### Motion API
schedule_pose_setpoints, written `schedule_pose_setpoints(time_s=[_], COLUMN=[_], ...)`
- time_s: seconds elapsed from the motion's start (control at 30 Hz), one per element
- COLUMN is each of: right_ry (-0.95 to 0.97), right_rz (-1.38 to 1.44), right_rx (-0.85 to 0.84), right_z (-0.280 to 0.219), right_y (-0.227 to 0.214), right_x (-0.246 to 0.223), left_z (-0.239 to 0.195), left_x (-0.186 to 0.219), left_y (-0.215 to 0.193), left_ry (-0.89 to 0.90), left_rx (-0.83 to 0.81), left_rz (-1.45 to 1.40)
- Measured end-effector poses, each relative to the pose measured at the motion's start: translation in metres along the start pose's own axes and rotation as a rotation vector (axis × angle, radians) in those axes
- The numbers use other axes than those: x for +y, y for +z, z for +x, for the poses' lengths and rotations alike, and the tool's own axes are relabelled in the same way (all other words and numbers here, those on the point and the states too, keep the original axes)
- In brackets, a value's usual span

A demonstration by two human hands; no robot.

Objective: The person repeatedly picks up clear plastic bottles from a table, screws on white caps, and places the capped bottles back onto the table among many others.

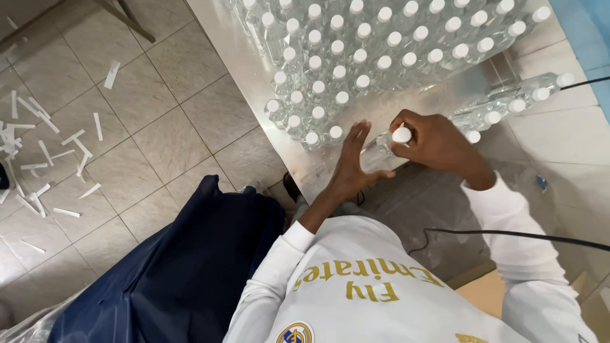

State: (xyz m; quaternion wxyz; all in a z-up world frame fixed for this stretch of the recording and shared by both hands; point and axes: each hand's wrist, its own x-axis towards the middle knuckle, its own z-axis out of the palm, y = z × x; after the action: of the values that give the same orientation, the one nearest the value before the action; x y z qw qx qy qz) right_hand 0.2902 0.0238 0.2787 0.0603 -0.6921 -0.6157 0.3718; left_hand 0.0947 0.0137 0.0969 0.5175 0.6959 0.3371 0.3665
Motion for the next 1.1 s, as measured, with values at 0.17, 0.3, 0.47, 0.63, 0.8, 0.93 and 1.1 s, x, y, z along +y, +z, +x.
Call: schedule_pose_setpoints(time_s=[0.17, 0.3, 0.47, 0.63, 0.8, 0.93, 1.1], right_ry=[0.002, 0.033, 0.086, 0.067, 0.018, -0.003, -0.142], right_rz=[0.399, 0.575, 0.615, 0.603, 0.495, 0.440, 0.157], right_rx=[0.038, 0.081, 0.064, 0.120, 0.185, 0.184, 0.224], right_z=[0.008, 0.019, -0.003, -0.012, -0.013, -0.009, -0.010], right_y=[-0.013, 0.029, 0.046, 0.042, 0.033, 0.030, 0.009], right_x=[0.021, 0.071, 0.082, 0.089, 0.080, 0.073, 0.049], left_z=[0.007, 0.000, 0.005, 0.012, 0.013, 0.011, 0.007], left_x=[0.026, -0.005, -0.005, -0.001, 0.009, 0.004, -0.005], left_y=[-0.009, 0.013, 0.011, 0.011, 0.010, 0.008, 0.000], left_ry=[-0.389, -0.785, -0.869, -0.881, -0.872, -0.865, -0.726], left_rx=[-0.330, -0.099, 0.002, -0.017, -0.013, -0.023, -0.109], left_rz=[-0.711, -0.928, -0.983, -0.994, -0.949, -0.952, -0.811])
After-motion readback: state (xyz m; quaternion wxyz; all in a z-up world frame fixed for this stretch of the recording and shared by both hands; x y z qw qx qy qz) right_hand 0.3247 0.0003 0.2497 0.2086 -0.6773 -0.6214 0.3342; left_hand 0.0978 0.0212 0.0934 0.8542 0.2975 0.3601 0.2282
